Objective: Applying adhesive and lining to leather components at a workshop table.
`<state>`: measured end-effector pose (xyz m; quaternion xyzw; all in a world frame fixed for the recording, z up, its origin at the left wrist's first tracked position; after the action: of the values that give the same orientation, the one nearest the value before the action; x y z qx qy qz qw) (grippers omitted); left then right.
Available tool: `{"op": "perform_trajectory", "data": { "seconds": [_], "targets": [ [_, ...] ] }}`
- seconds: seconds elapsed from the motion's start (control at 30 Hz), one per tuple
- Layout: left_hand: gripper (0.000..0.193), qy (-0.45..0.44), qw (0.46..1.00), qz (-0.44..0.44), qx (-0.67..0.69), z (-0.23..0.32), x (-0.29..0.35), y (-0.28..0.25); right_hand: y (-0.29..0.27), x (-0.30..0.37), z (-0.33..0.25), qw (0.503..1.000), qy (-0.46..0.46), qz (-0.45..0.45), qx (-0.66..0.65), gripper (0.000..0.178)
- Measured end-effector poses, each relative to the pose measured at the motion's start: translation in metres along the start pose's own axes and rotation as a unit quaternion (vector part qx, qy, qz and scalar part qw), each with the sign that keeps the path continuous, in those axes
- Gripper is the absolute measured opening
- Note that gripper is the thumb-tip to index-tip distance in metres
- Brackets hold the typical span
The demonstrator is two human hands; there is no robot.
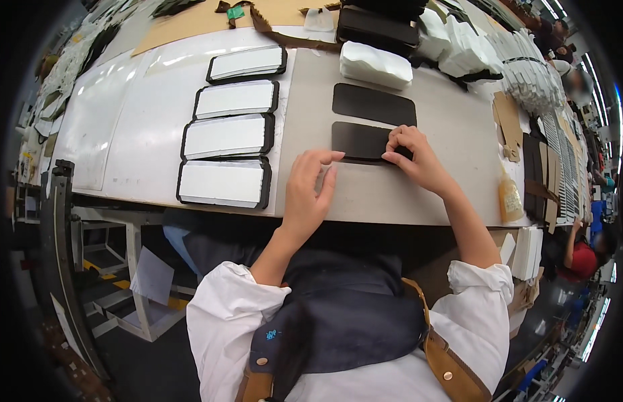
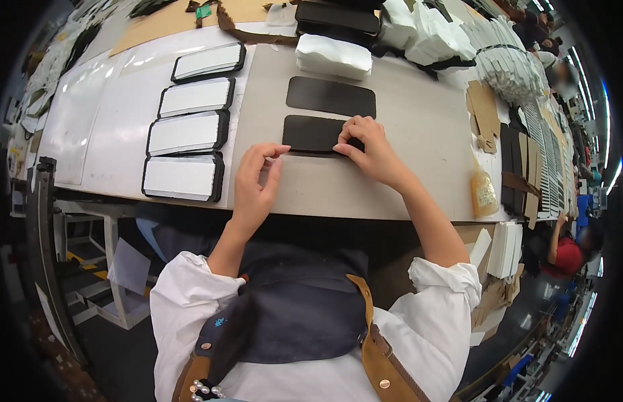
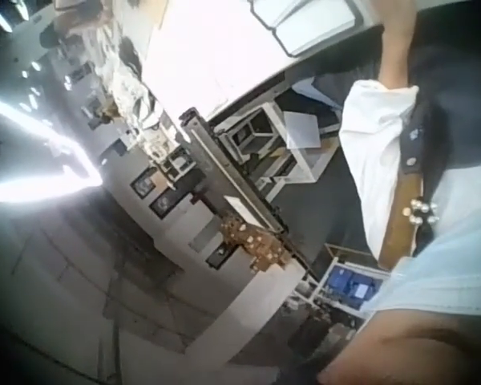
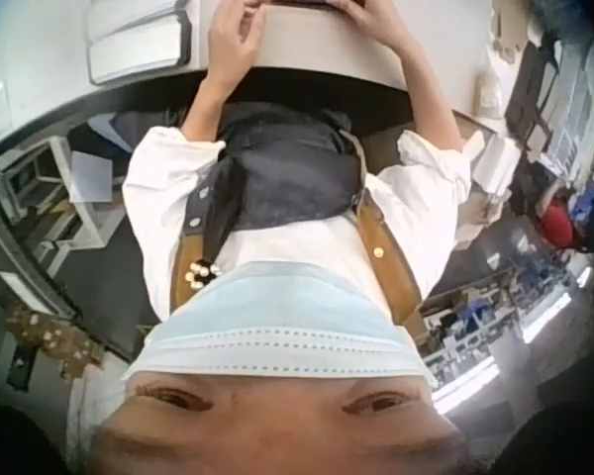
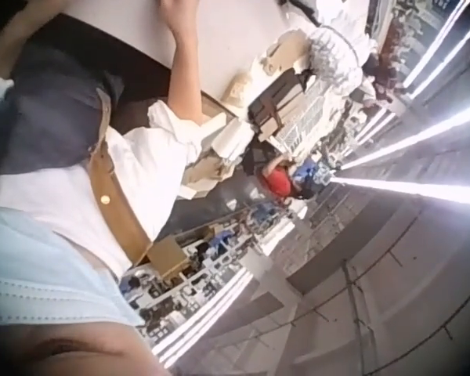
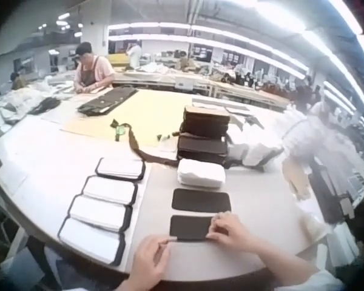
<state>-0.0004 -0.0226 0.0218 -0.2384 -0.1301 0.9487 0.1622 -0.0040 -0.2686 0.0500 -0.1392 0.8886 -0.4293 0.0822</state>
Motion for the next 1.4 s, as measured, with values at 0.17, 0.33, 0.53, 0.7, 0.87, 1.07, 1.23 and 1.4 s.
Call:
{"op": "perform_trajectory", "data": {
  "seconds": [0.17, 0.33, 0.53, 0.7, 0.87, 1.07, 1.23, 1.4],
  "targets": [
    [0.022, -0.006, 1.0, 0.014, 0.007, 0.0, 0.001, -0.001, -0.001, 0.006, -0.005, 0.998, -0.003, 0.009, -0.056, 0.014],
    [0.027, -0.005, 0.999, 0.01, -0.032, 0.001, 0.001, -0.003, 0.01, 0.04, -0.044, 0.997, -0.025, -0.023, 0.067, 0.015],
    [0.043, 0.045, 0.961, -0.115, -0.246, 0.01, 0.006, 0.008, 0.021, 0.058, -0.051, 0.996, -0.007, 0.011, 0.083, 0.017],
    [0.038, 0.055, 0.949, -0.13, -0.281, 0.008, 0.01, 0.01, 0.023, 0.062, -0.049, 0.996, -0.019, 0.012, 0.082, 0.017],
    [0.035, 0.051, 0.942, -0.132, -0.306, 0.014, 0.011, 0.009, 0.021, 0.06, -0.05, 0.995, -0.021, 0.053, 0.078, 0.035],
    [0.037, 0.043, 0.924, -0.141, -0.353, 0.021, 0.014, 0.009, 0.036, 0.048, -0.058, 0.985, -0.002, 0.045, 0.165, 0.095],
    [0.037, 0.044, 0.921, -0.141, -0.362, 0.019, 0.014, 0.009, 0.039, 0.045, -0.071, 0.979, -0.023, 0.055, 0.192, 0.104],
    [0.04, 0.065, 0.915, -0.161, -0.364, 0.02, 0.012, 0.013, 0.044, 0.043, -0.056, 0.975, -0.018, 0.036, 0.218, 0.1]
  ]
}}
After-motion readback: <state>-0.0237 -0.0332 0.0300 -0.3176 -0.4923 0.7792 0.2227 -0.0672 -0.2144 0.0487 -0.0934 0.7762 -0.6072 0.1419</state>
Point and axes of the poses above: each hand's wrist, its own x-axis away from the middle knuckle, its own y-axis out of the palm, z = x × y, the point moved 2 cm from there along -x, towards the middle knuckle, and after that the axes turned 7 degrees about -z, right-handed, at the moved point
